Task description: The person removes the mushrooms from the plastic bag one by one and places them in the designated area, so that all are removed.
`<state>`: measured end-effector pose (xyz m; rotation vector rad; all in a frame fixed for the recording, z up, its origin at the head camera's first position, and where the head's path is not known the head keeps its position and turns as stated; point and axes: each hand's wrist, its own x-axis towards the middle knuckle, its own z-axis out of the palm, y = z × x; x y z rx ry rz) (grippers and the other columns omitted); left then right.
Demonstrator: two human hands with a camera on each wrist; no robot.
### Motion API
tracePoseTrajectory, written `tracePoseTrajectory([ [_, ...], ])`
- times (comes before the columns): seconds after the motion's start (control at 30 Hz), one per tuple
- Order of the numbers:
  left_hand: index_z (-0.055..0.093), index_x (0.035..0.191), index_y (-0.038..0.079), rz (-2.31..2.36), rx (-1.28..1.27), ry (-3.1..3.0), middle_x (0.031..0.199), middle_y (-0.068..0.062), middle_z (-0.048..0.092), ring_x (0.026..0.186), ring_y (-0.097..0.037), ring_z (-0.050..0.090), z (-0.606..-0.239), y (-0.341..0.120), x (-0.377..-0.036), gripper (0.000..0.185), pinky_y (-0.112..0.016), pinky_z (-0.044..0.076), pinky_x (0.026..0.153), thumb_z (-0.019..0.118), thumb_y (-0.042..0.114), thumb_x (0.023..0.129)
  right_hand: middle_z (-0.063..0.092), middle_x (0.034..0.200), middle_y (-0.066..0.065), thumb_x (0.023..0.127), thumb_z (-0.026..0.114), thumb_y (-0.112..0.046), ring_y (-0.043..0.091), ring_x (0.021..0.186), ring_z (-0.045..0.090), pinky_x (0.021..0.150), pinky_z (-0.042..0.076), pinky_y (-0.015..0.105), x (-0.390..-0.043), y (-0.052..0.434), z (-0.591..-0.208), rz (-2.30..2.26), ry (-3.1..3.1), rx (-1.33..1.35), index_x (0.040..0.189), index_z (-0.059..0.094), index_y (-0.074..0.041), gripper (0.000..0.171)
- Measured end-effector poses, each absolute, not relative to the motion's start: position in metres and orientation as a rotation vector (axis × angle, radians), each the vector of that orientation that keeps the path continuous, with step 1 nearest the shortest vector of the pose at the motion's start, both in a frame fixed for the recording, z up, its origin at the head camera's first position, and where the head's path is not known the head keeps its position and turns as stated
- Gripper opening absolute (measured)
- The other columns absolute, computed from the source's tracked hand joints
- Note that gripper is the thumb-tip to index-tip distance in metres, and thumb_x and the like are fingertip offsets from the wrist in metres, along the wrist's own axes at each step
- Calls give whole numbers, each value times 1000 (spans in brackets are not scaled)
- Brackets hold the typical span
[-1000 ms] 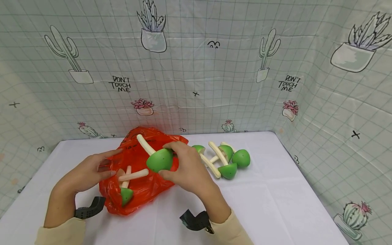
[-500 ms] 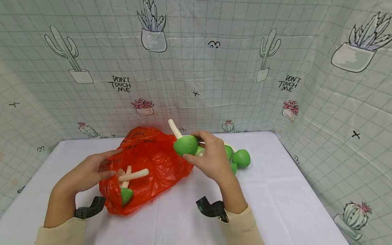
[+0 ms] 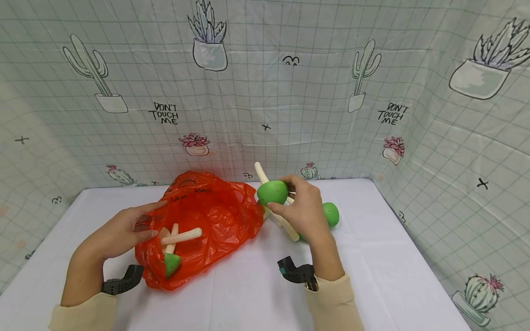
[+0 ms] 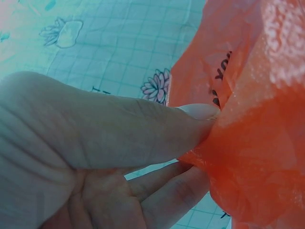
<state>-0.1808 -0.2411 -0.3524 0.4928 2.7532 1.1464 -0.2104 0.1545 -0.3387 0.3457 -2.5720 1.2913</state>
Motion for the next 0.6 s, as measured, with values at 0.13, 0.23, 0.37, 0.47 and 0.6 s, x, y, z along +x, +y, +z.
tracePoseTrajectory([
  [0.13, 44, 155, -7, 1134, 496, 2761, 149, -32, 52, 126, -49, 61, -352, -241, -181, 67, -57, 57, 98, 74, 2, 95, 70, 122, 24, 81, 90, -6, 39, 117, 68, 101, 57, 50, -213, 160, -341, 1265, -2631, 295, 128, 64, 5, 55],
  [0.23, 44, 155, -7, 1131, 499, 2763, 150, -32, 52, 126, -49, 61, -352, -241, -181, 67, -57, 56, 98, 74, 2, 95, 70, 123, 25, 83, 89, -10, 41, 117, 68, 101, 56, 52, -214, 165, -341, 1216, -2679, 253, 129, 63, 5, 55],
  [0.37, 44, 155, -6, 1136, 490, 2755, 150, -33, 51, 126, -50, 61, -352, -241, -181, 67, -57, 57, 98, 73, 1, 95, 69, 126, 26, 85, 88, -15, 44, 118, 68, 101, 56, 54, -216, 170, -342, 1170, -2725, 219, 130, 62, 5, 56],
  [0.47, 43, 156, -6, 1134, 484, 2754, 150, -33, 51, 126, -50, 61, -352, -241, -181, 67, -57, 57, 98, 73, 1, 95, 69, 127, 26, 85, 88, -17, 45, 118, 68, 100, 56, 55, -217, 172, -343, 1162, -2747, 204, 130, 62, 5, 56],
  [0.6, 43, 156, -6, 1144, 479, 2748, 150, -33, 51, 126, -50, 61, -353, -241, -181, 67, -56, 58, 96, 72, -1, 95, 69, 126, 25, 84, 88, -17, 43, 118, 67, 97, 57, 56, -219, 175, -345, 1139, -2776, 187, 127, 63, 4, 54],
])
